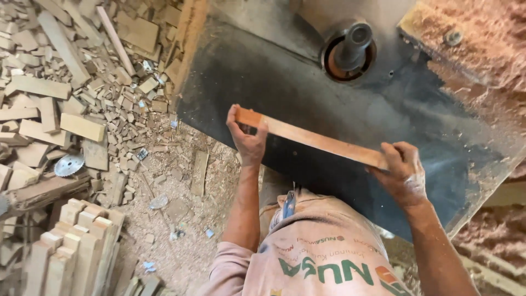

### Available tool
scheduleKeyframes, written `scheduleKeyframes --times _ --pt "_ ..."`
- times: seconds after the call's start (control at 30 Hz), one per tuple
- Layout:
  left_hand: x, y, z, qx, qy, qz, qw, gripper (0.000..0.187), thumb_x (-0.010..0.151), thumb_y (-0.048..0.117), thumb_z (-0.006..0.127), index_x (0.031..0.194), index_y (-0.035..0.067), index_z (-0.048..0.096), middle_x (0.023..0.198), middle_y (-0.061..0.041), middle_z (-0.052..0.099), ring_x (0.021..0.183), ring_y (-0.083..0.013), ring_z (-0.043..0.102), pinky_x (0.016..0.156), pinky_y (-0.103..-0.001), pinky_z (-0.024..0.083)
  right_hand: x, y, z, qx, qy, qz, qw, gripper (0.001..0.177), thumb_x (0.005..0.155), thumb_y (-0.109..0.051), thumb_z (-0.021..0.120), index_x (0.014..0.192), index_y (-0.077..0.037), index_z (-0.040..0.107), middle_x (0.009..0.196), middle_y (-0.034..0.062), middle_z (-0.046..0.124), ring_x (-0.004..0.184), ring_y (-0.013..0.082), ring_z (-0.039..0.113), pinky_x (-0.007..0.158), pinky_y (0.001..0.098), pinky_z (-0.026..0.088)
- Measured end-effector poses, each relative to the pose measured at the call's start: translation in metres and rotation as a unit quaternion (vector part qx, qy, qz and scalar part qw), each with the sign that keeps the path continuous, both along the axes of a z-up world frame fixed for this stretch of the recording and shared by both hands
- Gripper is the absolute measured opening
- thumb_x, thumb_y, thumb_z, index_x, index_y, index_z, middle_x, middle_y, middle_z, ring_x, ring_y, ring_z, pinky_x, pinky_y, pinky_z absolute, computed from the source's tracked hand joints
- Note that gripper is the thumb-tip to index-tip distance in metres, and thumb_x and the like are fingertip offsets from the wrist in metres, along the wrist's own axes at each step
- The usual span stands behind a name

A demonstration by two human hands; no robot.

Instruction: Sanding curved wooden furniture components using a stationary spindle sander in a workshop.

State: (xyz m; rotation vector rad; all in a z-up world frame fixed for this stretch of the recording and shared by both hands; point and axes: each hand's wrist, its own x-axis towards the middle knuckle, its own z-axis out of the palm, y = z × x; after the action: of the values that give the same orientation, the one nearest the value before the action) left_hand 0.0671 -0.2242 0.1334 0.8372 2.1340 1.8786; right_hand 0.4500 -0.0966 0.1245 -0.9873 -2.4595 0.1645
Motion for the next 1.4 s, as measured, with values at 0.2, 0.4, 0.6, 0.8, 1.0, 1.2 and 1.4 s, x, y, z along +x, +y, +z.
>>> scheduleKeyframes --times 0.2,0.4,0.6,0.8,1.0,1.2,1.4 --pt "0.021 -0.035 0.029 -0.056 -0.058 0.139 0.987 0.125 0.067 0.015 0.091 0.165 0.012 0.013 0.148 -0.039 0.032 0.13 -0.0503 0.05 0.111 -0.06 0.047 0.001 -0.021 0.007 -0.064 -0.06 0.092 0.992 0.05 0.069 -0.043 0.084 0.11 -0.019 0.07 0.088 0.0075 0.062 0.081 0.0318 0.067 0.075 0.0427 0.058" --pt "0.032 -0.06 0.026 -0.169 -0.302 0.239 0.907 0.112 0.064 0.041 0.084 0.159 0.018 0.03 0.121 -0.007 0.073 0.11 -0.0209 0.07 0.095 -0.036 0.052 -0.028 -0.068 0.006 -0.174 -0.012 0.096 0.98 0.047 0.074 -0.05 0.083 0.105 -0.016 0.069 0.093 0.0032 0.069 0.087 0.0275 0.067 0.078 0.041 0.053" --pt "0.075 -0.089 0.02 -0.265 -0.35 0.153 0.885 0.098 0.06 0.048 0.085 0.142 0.009 0.047 0.143 -0.015 0.06 0.131 -0.0302 0.059 0.108 -0.041 0.045 -0.115 -0.119 0.05 -0.51 -0.06 -0.05 0.857 0.041 0.081 -0.048 0.074 0.109 -0.018 0.077 0.091 0.0001 0.076 0.085 0.0135 0.068 0.079 0.0313 0.051" --pt "0.029 -0.114 0.009 -0.235 -0.298 0.239 0.894 0.083 0.057 0.04 0.091 0.123 0.008 0.054 0.124 -0.016 0.067 0.112 -0.0323 0.065 0.097 -0.04 0.049 -0.179 -0.149 0.054 -0.605 -0.127 0.083 0.781 0.067 0.084 -0.048 0.066 0.144 -0.023 0.053 0.135 0.0058 0.068 0.116 0.021 0.069 0.093 0.0391 0.053" --pt "-0.031 -0.14 0.073 -0.242 -0.315 0.232 0.888 0.084 0.061 0.039 0.079 0.136 0.014 0.05 0.126 -0.017 0.069 0.111 -0.0358 0.068 0.094 -0.046 0.052 -0.218 -0.136 0.087 -0.708 -0.177 0.182 0.659 0.069 0.083 -0.022 0.078 0.147 -0.015 0.053 0.132 0.0035 0.072 0.116 0.0155 0.071 0.099 0.0305 0.055" --pt "-0.124 -0.146 0.057 -0.31 -0.171 0.146 0.924 0.098 0.063 0.036 0.072 0.151 0.01 0.038 0.145 -0.017 0.057 0.127 -0.0367 0.06 0.102 -0.048 0.053 -0.243 -0.11 -0.004 -0.545 -0.158 0.021 0.823 0.053 0.084 -0.036 0.078 0.132 -0.016 0.069 0.108 0.0032 0.079 0.092 0.0178 0.075 0.091 0.0309 0.057" --pt "-0.217 -0.099 0.05 -0.284 -0.101 0.083 0.95 0.096 0.063 0.038 0.074 0.149 0.009 0.045 0.144 -0.016 0.06 0.129 -0.0365 0.06 0.104 -0.046 0.05 -0.323 -0.082 -0.011 -0.44 -0.17 0.028 0.881 0.056 0.093 -0.045 0.065 0.142 -0.02 0.058 0.129 0.0005 0.06 0.12 0.0162 0.066 0.092 0.0401 0.055"
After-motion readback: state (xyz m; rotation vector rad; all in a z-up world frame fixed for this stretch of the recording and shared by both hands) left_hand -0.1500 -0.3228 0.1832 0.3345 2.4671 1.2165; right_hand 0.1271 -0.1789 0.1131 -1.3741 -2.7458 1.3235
